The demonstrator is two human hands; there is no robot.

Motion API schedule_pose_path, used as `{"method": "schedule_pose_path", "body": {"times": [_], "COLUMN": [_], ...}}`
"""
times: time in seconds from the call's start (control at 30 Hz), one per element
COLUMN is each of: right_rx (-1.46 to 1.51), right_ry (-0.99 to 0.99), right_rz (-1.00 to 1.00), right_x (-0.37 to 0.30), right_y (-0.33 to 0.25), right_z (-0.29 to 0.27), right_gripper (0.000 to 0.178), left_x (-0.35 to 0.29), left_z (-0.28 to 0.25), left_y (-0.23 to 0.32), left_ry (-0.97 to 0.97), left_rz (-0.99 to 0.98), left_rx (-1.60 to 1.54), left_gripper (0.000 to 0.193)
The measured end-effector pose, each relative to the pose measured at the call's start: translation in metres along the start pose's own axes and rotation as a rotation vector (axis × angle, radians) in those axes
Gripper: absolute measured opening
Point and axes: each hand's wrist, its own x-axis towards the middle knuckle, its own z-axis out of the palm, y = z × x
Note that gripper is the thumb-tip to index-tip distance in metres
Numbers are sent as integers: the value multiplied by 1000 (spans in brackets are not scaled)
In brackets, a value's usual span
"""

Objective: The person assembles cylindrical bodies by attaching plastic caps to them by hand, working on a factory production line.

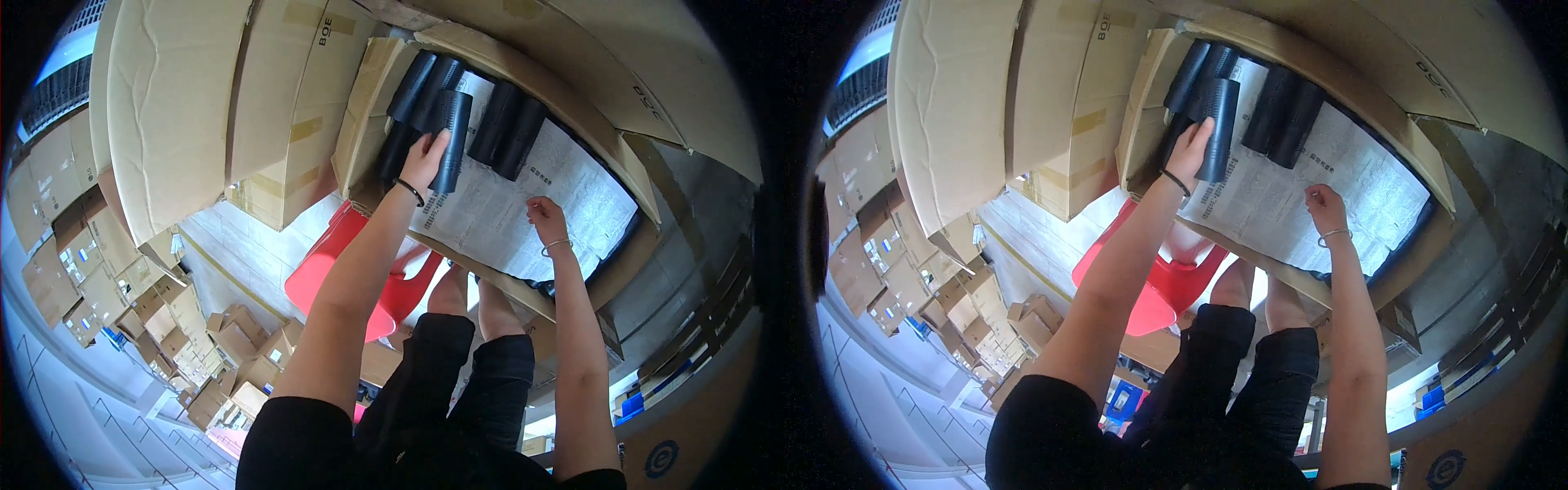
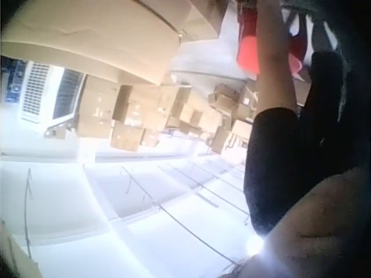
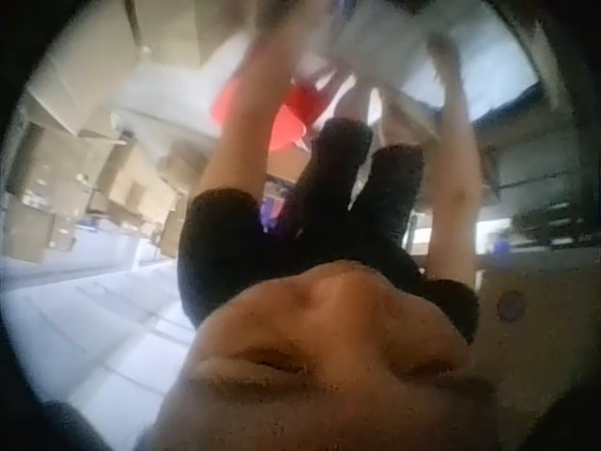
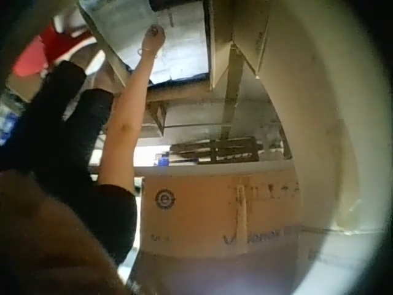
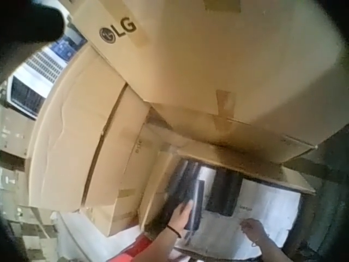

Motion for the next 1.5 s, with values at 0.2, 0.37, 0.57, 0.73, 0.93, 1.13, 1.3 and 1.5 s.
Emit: {"method": "schedule_pose_path", "body": {"times": [0.2,0.37,0.57,0.73,0.93,1.13,1.3,1.5], "right_rx": [9,95,481,570,836,1264,1431,1496], "right_ry": [123,295,188,118,-55,-203,-376,-332], "right_rz": [-109,-29,-25,-51,-9,198,57,-106], "right_x": [25,53,59,40,-34,-107,-168,-265], "right_y": [3,-55,-86,-64,-96,-119,-142,-178], "right_z": [-1,16,10,16,16,12,14,13], "right_gripper": [16,36,54,62,56,49,59,67], "left_x": [31,60,46,15,-35,-113,-178,-283], "left_z": [26,37,51,49,3,12,3,5], "left_y": [10,12,18,5,-13,-14,4,58], "left_ry": [227,63,-245,-383,-636,-588,-779,-977], "left_rz": [487,217,-180,-261,-135,112,115,91], "left_rx": [741,659,-149,-277,-542,-768,-694,-604], "left_gripper": [62,70,63,59,63,69,65,67]}}
